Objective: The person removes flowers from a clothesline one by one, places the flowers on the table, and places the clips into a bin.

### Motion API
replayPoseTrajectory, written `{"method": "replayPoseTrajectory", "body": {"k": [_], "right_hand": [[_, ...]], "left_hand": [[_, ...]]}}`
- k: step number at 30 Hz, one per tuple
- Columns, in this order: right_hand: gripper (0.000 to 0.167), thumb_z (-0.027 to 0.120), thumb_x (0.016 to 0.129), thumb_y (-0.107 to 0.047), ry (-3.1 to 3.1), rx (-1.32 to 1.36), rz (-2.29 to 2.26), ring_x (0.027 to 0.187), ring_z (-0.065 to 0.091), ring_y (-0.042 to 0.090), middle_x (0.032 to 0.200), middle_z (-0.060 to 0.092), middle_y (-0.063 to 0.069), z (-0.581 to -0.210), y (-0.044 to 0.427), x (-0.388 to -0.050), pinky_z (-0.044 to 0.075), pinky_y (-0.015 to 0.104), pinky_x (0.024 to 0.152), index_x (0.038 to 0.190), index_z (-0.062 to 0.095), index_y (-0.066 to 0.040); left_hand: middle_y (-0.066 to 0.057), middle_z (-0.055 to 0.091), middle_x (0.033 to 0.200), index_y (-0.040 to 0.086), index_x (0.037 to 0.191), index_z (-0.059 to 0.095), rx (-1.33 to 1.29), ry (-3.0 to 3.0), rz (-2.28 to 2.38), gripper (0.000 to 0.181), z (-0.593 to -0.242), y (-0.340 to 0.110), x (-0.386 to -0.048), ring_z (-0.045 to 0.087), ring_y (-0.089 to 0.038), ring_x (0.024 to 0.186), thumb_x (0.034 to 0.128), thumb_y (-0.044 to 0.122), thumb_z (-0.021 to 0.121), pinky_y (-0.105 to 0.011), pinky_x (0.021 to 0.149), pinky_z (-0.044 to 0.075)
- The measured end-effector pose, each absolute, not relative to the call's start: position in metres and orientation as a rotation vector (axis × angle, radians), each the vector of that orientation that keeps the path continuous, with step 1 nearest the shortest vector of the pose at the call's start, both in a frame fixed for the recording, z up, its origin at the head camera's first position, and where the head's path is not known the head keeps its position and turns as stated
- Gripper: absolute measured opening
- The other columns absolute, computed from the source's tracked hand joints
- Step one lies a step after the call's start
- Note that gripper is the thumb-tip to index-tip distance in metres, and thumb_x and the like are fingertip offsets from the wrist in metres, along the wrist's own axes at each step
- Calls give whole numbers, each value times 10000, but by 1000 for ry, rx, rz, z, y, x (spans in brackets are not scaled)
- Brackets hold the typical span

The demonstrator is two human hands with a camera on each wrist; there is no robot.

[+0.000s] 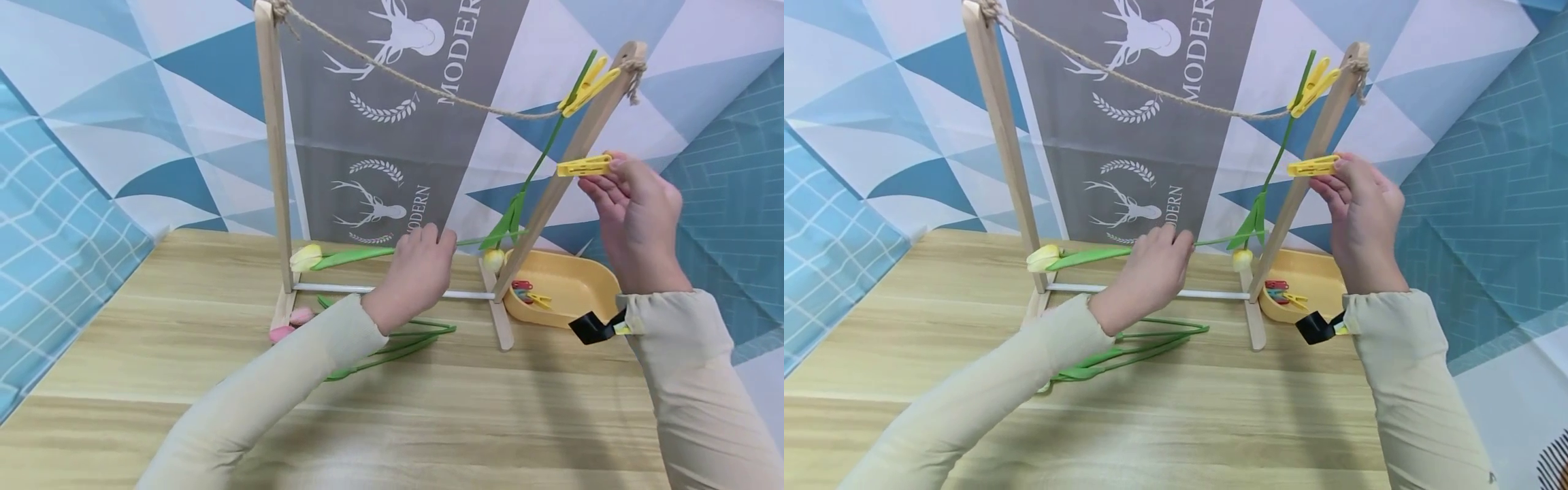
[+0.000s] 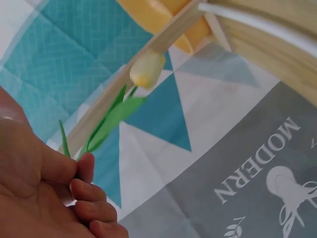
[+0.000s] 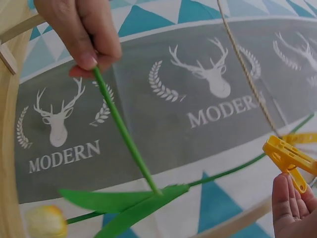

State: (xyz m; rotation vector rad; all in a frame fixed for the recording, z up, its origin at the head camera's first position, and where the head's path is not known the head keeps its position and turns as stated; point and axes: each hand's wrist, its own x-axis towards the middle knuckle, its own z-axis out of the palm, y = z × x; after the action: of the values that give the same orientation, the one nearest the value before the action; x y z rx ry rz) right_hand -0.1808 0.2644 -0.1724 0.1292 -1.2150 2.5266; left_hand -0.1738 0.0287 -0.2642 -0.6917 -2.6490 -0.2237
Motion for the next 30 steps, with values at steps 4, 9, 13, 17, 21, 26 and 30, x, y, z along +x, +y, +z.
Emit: {"method": "replayPoseTrajectory", "body": {"k": [4, 9, 13, 17, 21, 26, 30], "right_hand": [[199, 572, 878, 6, -1167, 43, 2568, 722, 655, 255, 862, 620, 164, -187, 275, -183, 553, 305, 773, 1065, 586, 71], [211, 551, 901, -25, -1156, -26, 2590, 719, 639, 241, 867, 635, 155, -207, 286, -186, 552, 294, 761, 1097, 582, 48], [221, 525, 915, -33, -1130, -81, 2624, 757, 617, 233, 952, 601, 145, -222, 295, -188, 544, 283, 756, 1124, 567, 26], [221, 516, 919, -37, -1107, -141, 2650, 779, 586, 223, 1010, 556, 130, -236, 302, -189, 536, 279, 758, 1129, 560, 14], [208, 515, 924, -55, -1095, -213, 2678, 813, 548, 208, 1043, 521, 103, -247, 311, -189, 523, 274, 772, 1125, 543, -10], [212, 535, 923, -86, -1079, -367, 2712, 895, 513, 185, 1066, 488, 60, -262, 322, -189, 500, 264, 834, 1134, 534, -60], [211, 531, 928, -95, -1040, -460, 2753, 944, 502, 180, 1072, 486, 45, -275, 330, -188, 489, 267, 872, 1138, 543, -81]], "left_hand": [[-59, 482, 822, 83, 951, 515, -666, -2644, -180, 125, -278, 24, -166, 461, -218, 747, 832, 59, 540, -277, 593, 294], [-60, 493, 826, 84, 957, 521, -644, -2666, -168, 151, -297, 18, -153, 458, -208, 747, 817, 32, 539, -270, 589, 293], [-61, 480, 846, 80, 982, 526, -635, -2713, -198, 182, -311, 12, -143, 429, -200, 764, 807, 34, 547, -275, 620, 297], [-57, 463, 802, 74, 939, 525, -625, -2700, -212, 194, -323, 4, -133, 399, -192, 727, 762, 43, 597, -272, 602, 273], [-44, 448, 777, 81, 941, 537, -615, -2696, -187, 179, -332, -3, -124, 361, -174, 684, 778, 51, 605, -256, 574, 235], [-49, 455, 780, 82, 928, 552, -610, -2719, -165, 148, -344, -9, -111, 379, -172, 686, 793, 32, 587, -258, 588, 274], [-60, 471, 797, 82, 949, 553, -602, -2769, -153, 151, -355, -12, -100, 424, -186, 711, 805, 43, 582, -259, 586, 283]]}}
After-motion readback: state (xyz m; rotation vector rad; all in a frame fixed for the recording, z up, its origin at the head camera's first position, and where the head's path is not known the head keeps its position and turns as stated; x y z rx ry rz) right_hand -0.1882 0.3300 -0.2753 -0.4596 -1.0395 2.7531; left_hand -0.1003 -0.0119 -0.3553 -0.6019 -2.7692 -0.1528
